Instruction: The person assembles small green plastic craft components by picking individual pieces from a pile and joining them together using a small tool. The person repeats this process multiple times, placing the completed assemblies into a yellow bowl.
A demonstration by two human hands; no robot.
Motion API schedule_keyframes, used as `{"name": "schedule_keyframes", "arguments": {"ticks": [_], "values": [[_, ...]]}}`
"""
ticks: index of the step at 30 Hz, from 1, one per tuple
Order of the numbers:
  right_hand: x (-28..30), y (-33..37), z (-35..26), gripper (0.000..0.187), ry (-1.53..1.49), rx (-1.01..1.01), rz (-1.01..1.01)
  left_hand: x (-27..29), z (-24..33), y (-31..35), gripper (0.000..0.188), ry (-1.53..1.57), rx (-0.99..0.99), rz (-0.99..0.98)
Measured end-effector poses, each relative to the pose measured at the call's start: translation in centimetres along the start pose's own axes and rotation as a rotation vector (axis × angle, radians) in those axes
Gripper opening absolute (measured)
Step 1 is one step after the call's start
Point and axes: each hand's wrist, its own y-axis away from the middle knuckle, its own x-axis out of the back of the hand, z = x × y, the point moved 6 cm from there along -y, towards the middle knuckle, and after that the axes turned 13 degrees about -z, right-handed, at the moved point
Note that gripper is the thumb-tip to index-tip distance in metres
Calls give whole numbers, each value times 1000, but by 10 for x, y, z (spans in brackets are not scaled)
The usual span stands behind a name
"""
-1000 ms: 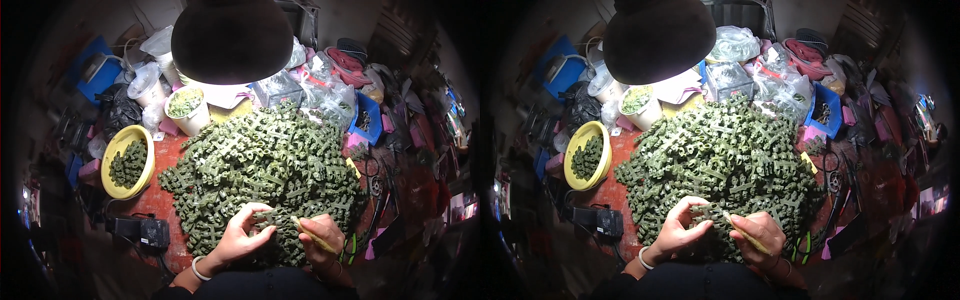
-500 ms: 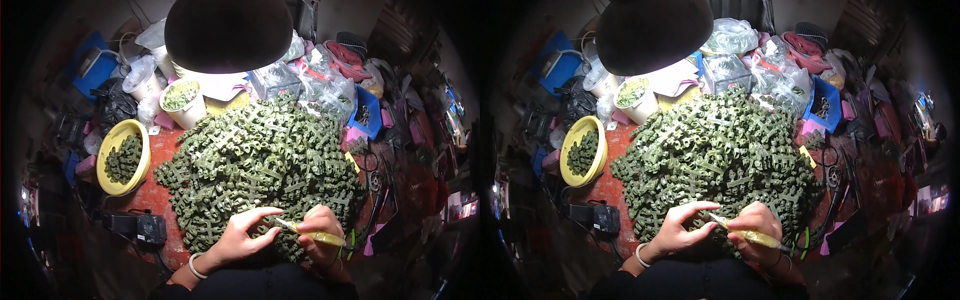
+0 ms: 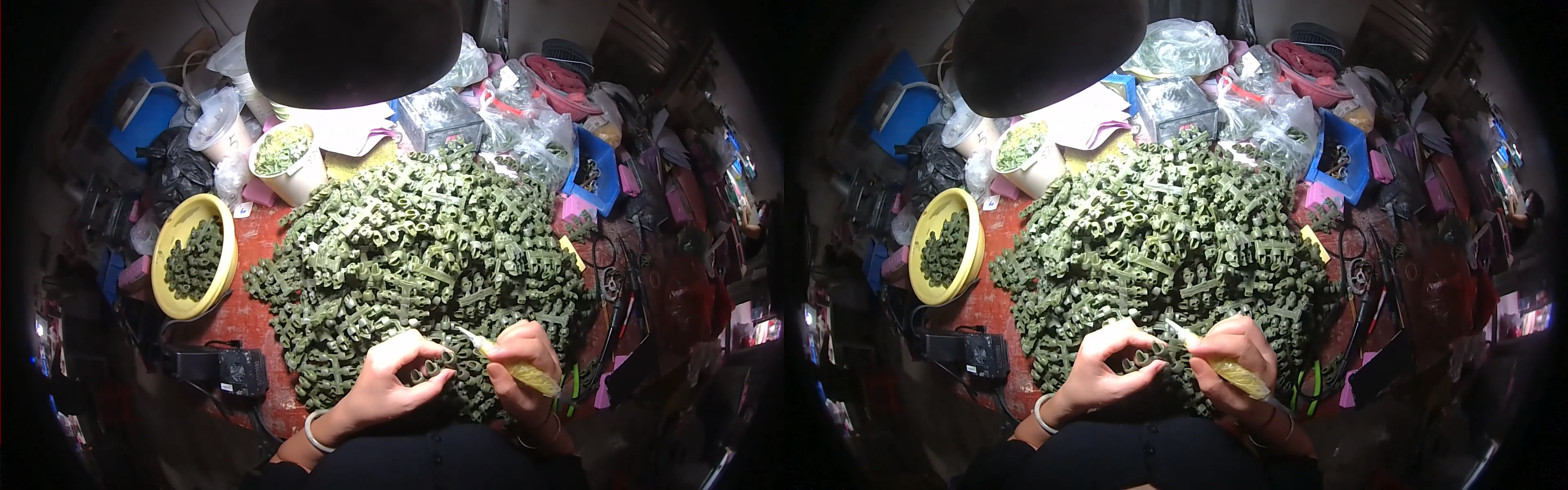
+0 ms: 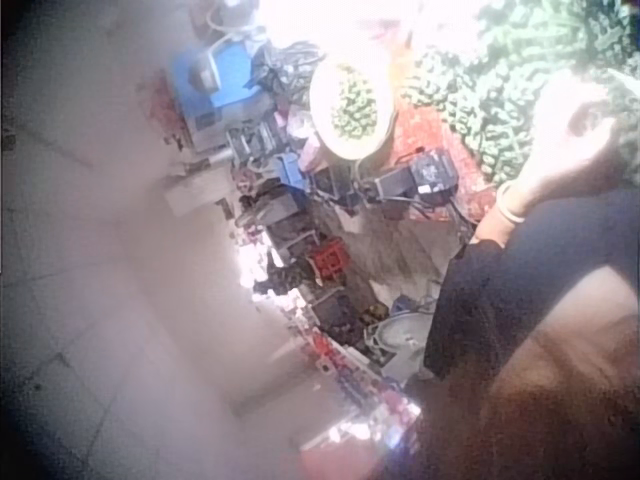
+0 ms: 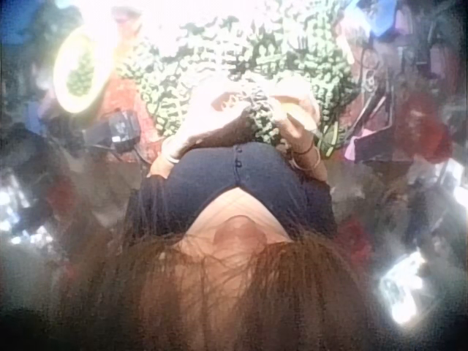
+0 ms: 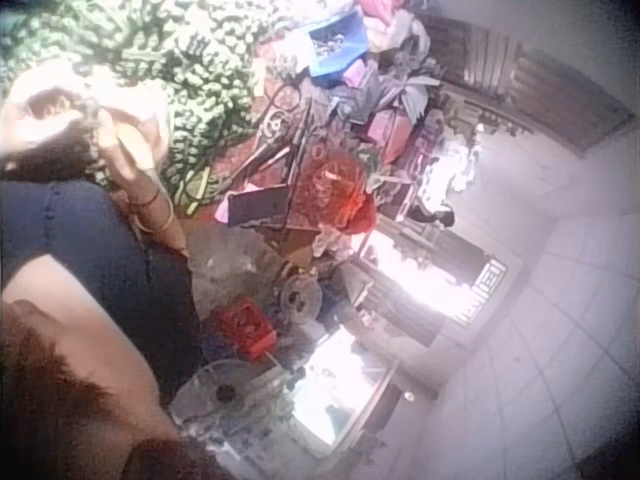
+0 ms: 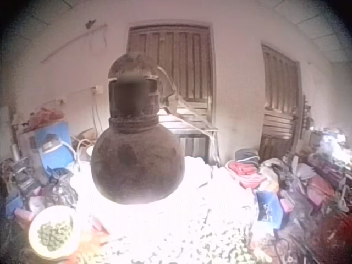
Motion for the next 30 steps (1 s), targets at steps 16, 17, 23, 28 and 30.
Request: {"name": "schedule_keyframes", "arguments": {"ticks": [16,17,23,28,30], "values": [[-5,6,18,13,-371,-183,-18,2,-2,1,24,-14,-57,16],[-5,6,18,13,-378,-154,-9,3,-1,1,24,-29,-58,17],[-1,1,7,13,-167,-99,-73,3,5,0,24,-107,-48,32],[1,3,-4,16,-38,54,29,4,5,1,25,-154,-57,61],[-5,0,-4,17,-85,-1,-102,3,4,2,25,-159,-40,56]]}}
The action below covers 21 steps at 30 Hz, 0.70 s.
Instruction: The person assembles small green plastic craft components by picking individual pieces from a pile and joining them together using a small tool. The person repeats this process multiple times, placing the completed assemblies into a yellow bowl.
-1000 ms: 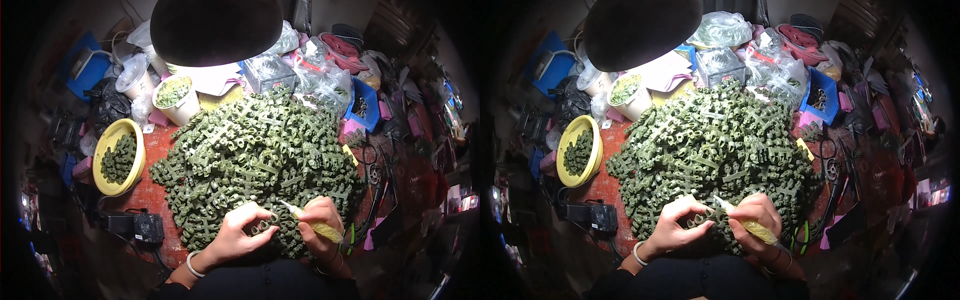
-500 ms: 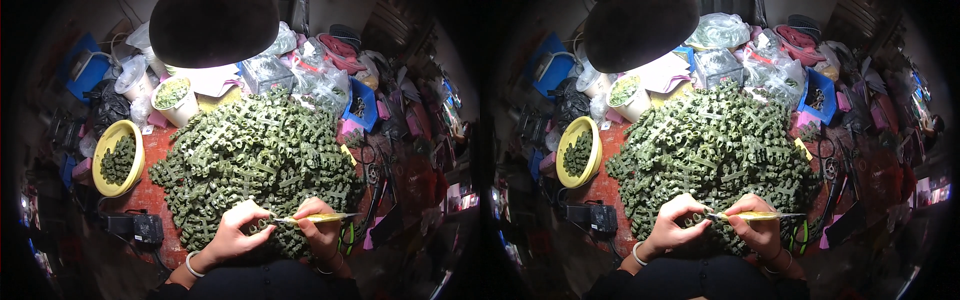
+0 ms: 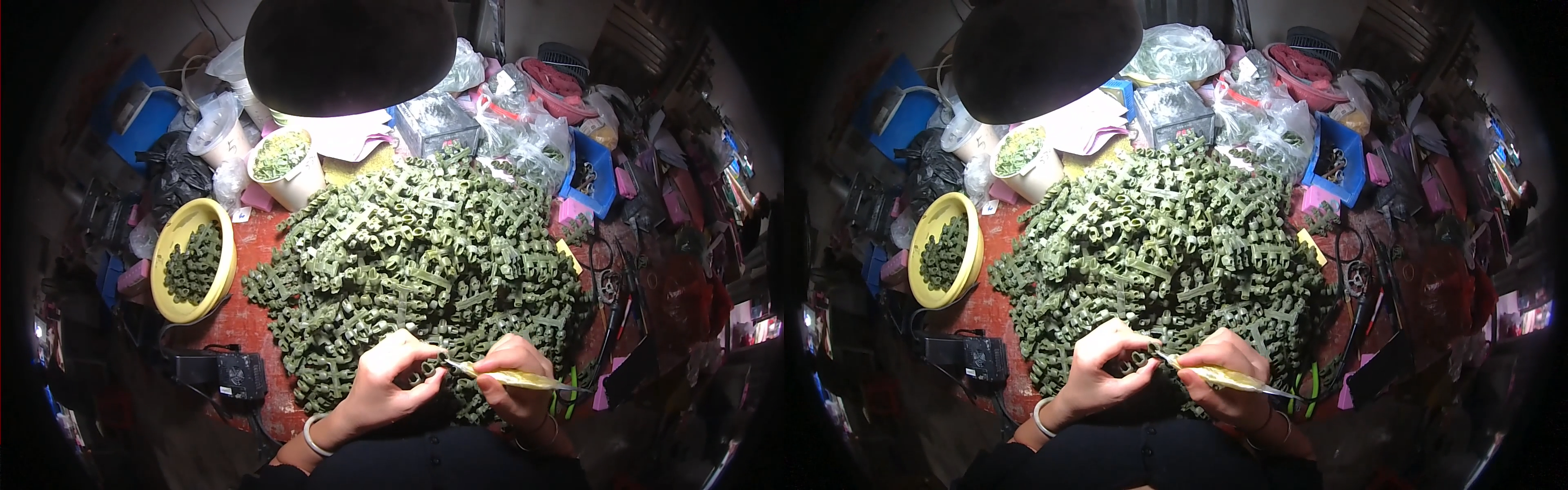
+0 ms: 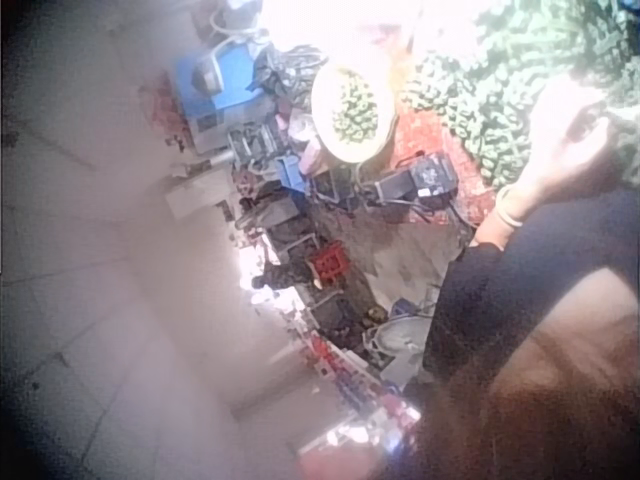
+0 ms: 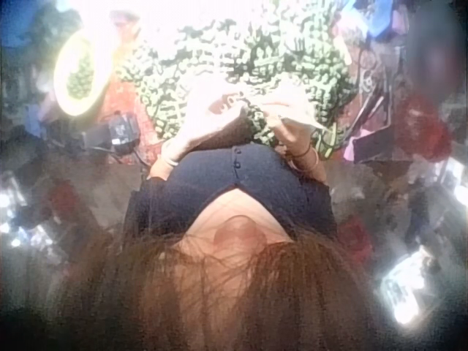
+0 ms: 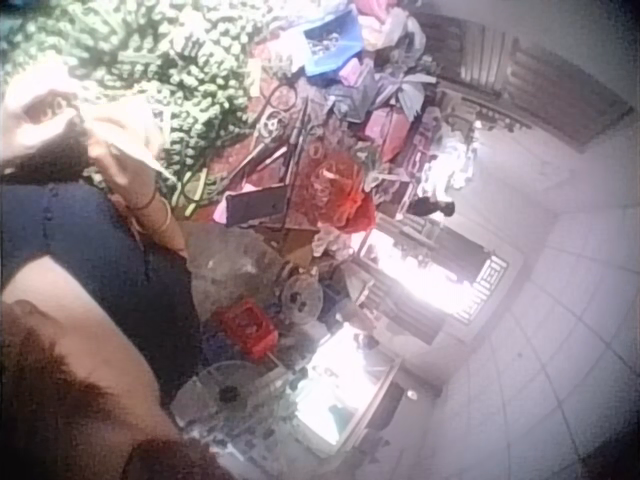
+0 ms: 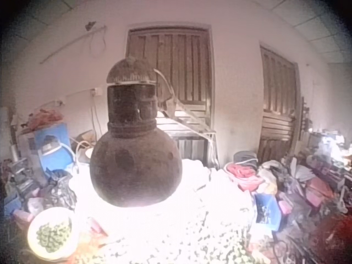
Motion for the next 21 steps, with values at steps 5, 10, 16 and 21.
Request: {"name": "schedule_keyframes", "arguments": {"ticks": [5,10,16,21], "values": [[-1,2,5,17,-22,-12,28,0,-6,1,23,120,45,-24],[5,10,22,18,-333,-125,90,-3,-8,1,22,217,84,-65],[0,6,26,14,-441,-168,101,-2,-8,0,22,213,-9,-76],[7,9,25,14,-404,-90,173,-3,-4,-3,22,262,-53,-111]]}}
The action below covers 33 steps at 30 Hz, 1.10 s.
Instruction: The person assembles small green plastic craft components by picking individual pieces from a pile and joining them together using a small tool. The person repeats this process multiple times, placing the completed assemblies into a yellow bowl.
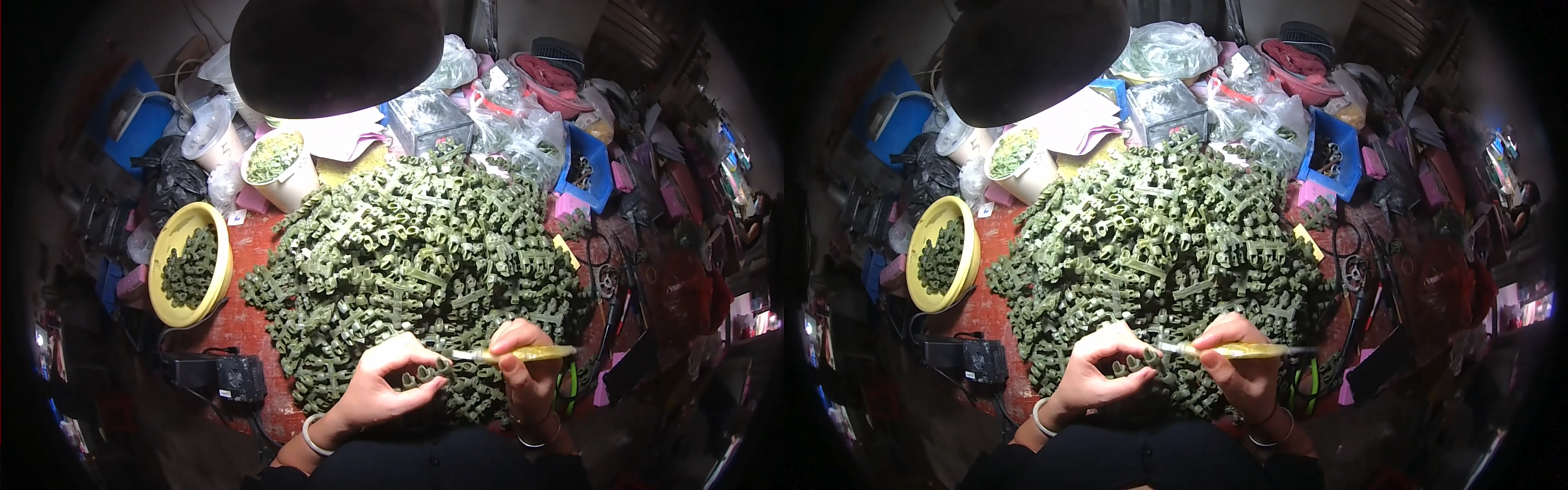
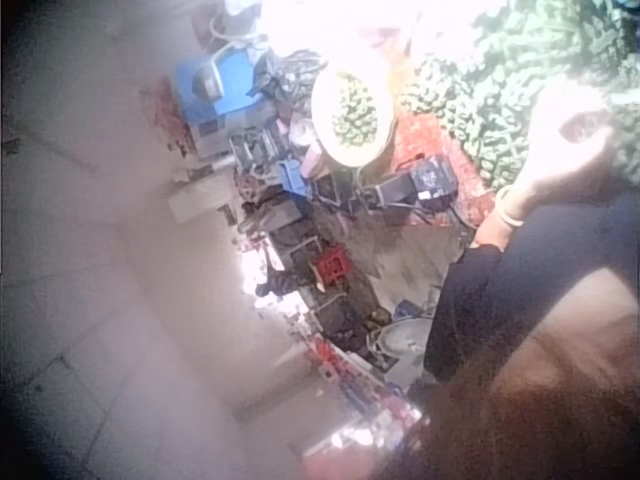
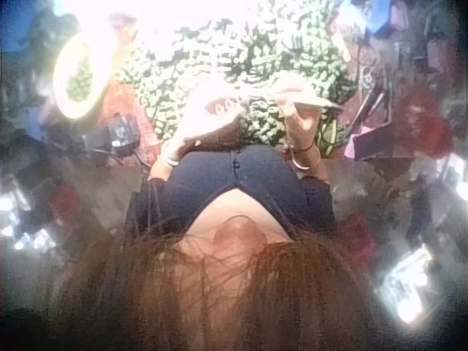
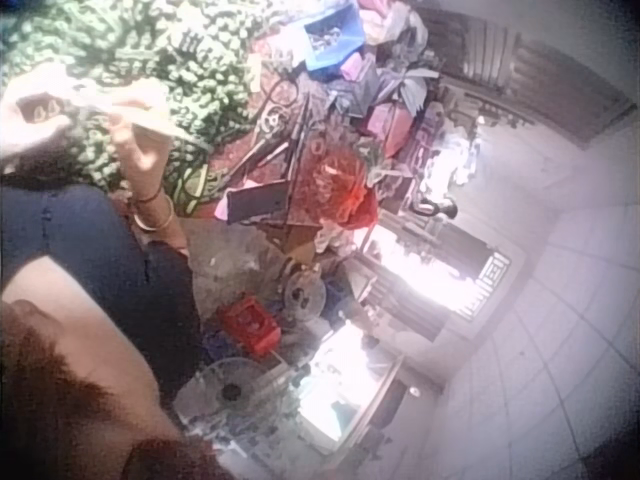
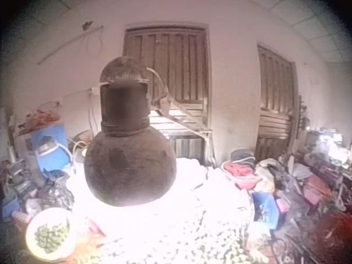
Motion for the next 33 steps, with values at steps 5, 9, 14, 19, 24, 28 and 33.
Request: {"name": "schedule_keyframes", "arguments": {"ticks": [5,9,14,19,24,28,33], "values": [[-3,-1,-4,16,201,-2,16,1,-4,3,24,-20,71,13],[-8,0,-13,22,196,88,-62,1,-3,3,27,-12,69,19],[-29,-6,-17,28,334,155,-286,0,-3,4,26,-76,83,30],[-27,-5,-27,29,519,299,-139,-2,-4,3,22,-123,90,46],[-29,-5,-18,28,429,193,-225,-1,-6,5,21,-121,88,50],[-26,-2,-24,28,614,317,-67,-2,-4,3,21,-60,100,19],[-28,-5,-22,28,445,204,-266,0,-7,6,19,-44,130,24]]}}
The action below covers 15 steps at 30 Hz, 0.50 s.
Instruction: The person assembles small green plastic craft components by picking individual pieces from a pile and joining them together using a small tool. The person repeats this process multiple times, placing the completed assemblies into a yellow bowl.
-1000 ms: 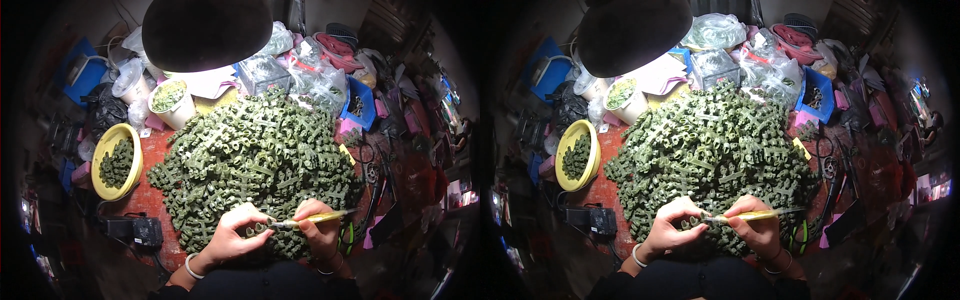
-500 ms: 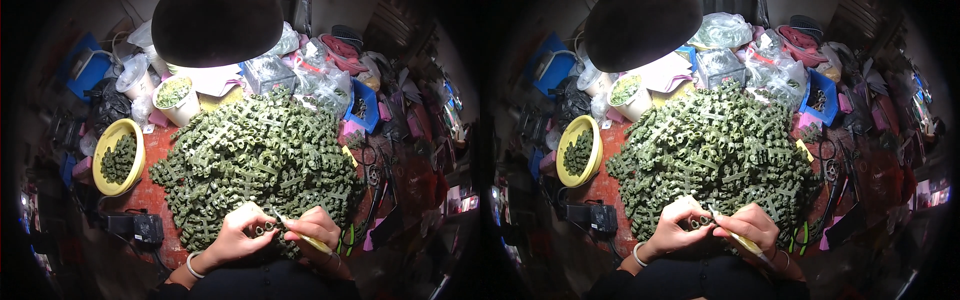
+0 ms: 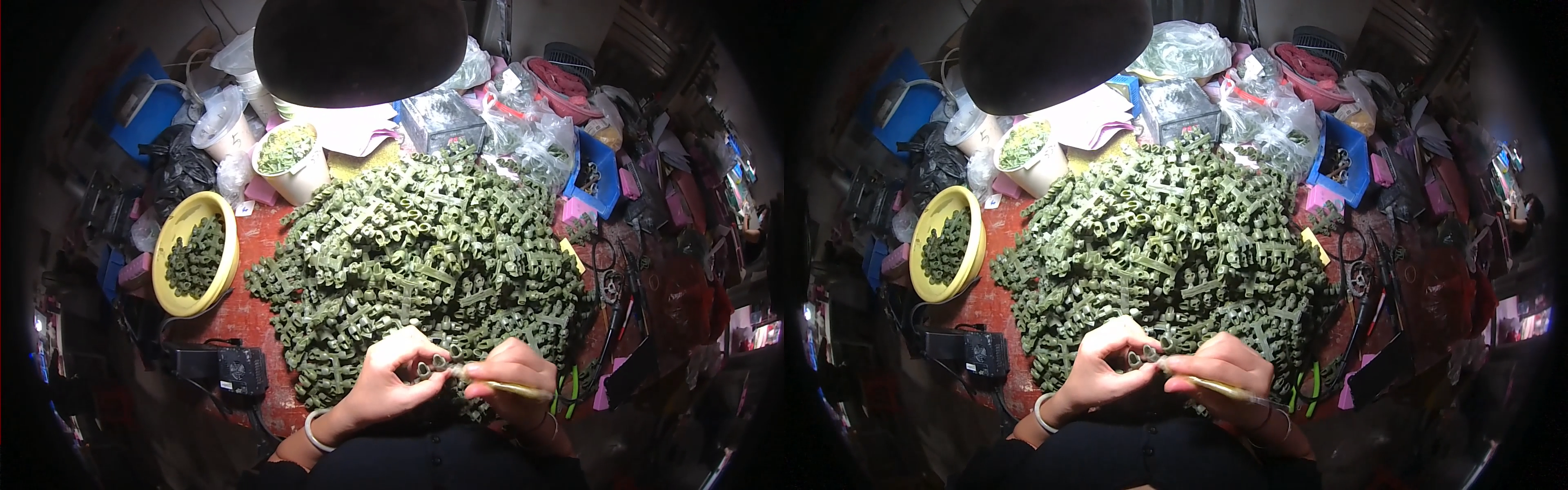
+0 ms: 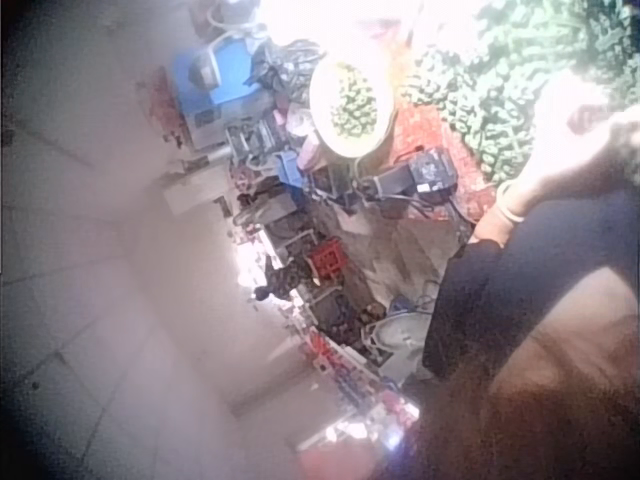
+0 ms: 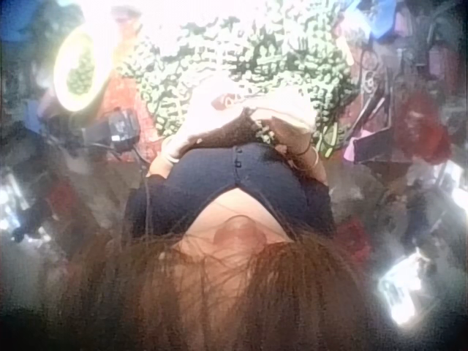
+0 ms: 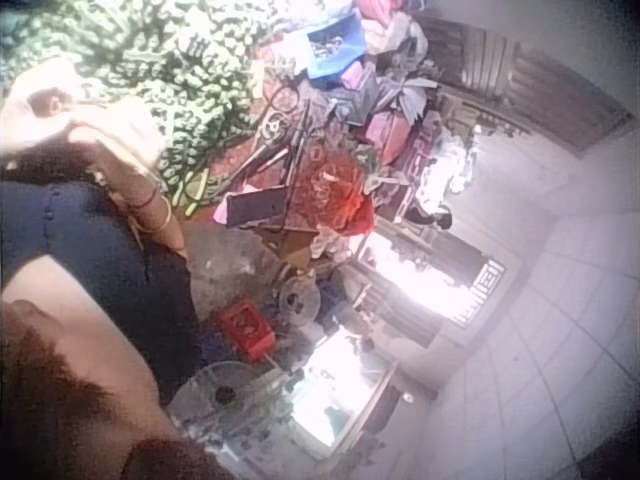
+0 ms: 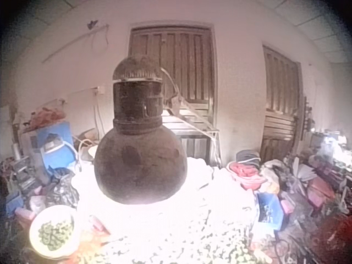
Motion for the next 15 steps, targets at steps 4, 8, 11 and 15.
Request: {"name": "schedule_keyframes", "arguments": {"ticks": [4,8,11,15], "values": [[19,12,-7,27,155,75,266,0,-6,4,17,303,42,113],[22,16,-3,24,53,68,346,0,-12,8,19,454,108,219],[17,13,-1,25,51,72,254,1,-12,9,21,507,169,257],[14,9,-3,25,57,60,199,1,-13,10,34,533,233,230]]}}
